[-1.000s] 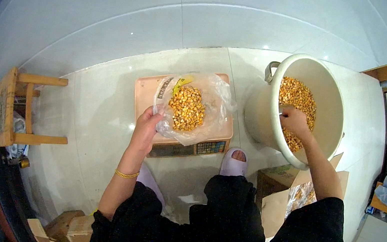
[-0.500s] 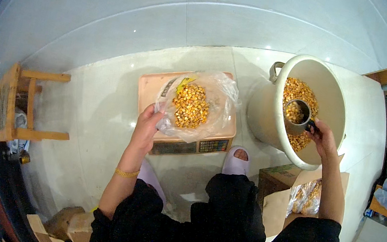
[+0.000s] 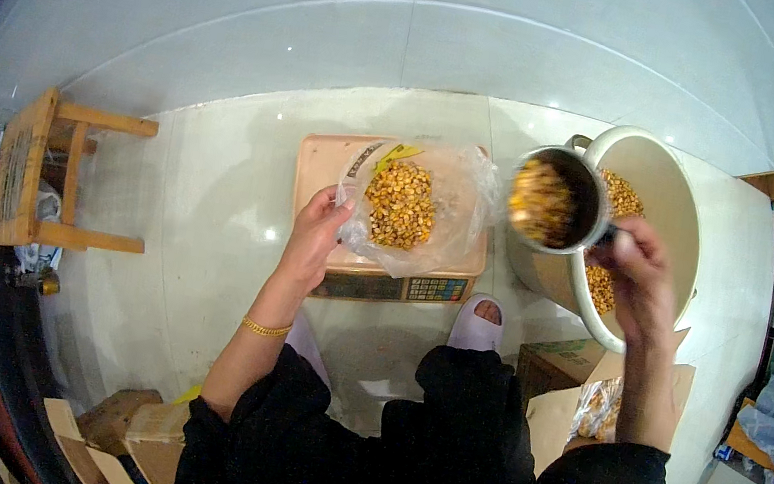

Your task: The person scoops corn kernels from a bucket into plastic bags using a metal cup, weighs each bag on an electronic scale, and seals the bags with white ties.

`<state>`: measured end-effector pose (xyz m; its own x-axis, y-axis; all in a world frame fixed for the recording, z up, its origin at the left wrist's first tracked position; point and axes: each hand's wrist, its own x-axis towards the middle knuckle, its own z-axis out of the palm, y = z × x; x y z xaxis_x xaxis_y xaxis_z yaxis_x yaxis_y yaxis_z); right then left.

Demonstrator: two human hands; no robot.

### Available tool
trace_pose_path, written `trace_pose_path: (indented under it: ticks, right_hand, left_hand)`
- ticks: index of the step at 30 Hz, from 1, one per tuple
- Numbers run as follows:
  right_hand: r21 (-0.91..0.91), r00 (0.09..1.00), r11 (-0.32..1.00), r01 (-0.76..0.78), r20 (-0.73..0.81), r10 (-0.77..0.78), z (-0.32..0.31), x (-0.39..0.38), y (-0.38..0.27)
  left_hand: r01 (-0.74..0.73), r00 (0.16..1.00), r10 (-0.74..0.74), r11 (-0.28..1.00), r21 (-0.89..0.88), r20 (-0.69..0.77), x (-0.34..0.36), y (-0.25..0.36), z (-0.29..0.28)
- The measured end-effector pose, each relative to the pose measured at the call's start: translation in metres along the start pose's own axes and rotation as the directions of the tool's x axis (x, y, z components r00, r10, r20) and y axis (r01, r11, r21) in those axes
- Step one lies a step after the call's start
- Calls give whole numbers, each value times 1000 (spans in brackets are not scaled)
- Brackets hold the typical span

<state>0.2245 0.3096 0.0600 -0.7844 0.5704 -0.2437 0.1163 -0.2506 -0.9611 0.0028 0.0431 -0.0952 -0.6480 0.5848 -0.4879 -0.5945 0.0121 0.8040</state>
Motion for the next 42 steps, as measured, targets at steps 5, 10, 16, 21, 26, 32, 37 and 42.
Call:
trace_pose_path:
  ticks: [5,10,16,21,26,32,37,42]
  right_hand:
    - [-495,985,869,11,153,74,74,47,62]
    - [-845,874,320,428,297,-384,113,76,126]
    - [-857,797,-67,511,501,-336,118,74,144]
    - [-834,764,-122,537,543,-349,110,71,147]
    - [-809,749,-112,577,579,-322,104,69,145]
    - [-810,735,-112,575,572,-365,93,73,148]
    - [-823,753,-25,567,531,-389,95,68,143]
    - [-844,765,95,527,423,-486,96,63,135]
  left_hand:
    - [-41,998,43,998,-54,37,-2,-3,-3]
    - [-42,997,44,999,-35,64,3,-7,-7]
    - [3,999,2,994,-109,40,1,-6,-8]
    - [-2,997,14,989,-147,79,2,-5,-8]
    - [12,996,4,984,-179,92,3,-8,-9]
    - [24,996,-7,982,-185,92,4,-7,-9]
    - [8,998,4,981,-196,62,2,-6,-8]
    - [1,998,10,981,-193,56,0,-6,-9]
